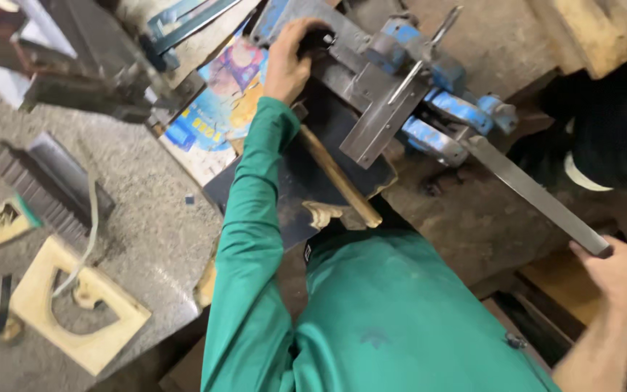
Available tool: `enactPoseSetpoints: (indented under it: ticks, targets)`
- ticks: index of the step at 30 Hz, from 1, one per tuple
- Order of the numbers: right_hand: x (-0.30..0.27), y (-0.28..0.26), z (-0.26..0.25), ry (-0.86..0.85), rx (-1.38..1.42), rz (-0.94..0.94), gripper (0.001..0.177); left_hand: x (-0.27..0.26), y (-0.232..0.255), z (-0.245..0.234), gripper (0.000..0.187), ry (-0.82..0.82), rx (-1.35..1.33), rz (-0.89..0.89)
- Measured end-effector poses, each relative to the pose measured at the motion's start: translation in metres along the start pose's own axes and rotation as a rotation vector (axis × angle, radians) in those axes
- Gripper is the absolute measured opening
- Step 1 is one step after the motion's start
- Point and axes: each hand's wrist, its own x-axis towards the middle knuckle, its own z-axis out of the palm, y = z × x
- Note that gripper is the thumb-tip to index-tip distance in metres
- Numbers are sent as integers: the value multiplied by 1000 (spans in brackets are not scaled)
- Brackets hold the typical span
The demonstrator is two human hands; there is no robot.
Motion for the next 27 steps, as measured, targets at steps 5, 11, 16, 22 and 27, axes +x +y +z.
enactPoseSetpoints:
  ticks: [5,11,16,22,27]
  targets:
    - [5,13,-2,26,64,-39,43,-1,-1,0,52,31,69,37]
    - [-8,22,1,36,6,14,42,-2,4,2,47,55,20,-31]
    - [-15,30,3,84,-14,9,45,0,4,5,49,55,-17,-51]
    - [-1,11,0,37,27,-33,45,-4,2,6,46,77,63,7]
    - [-9,44,-9,8,137,6,48,-5,20,4,43,122,-88,-9]
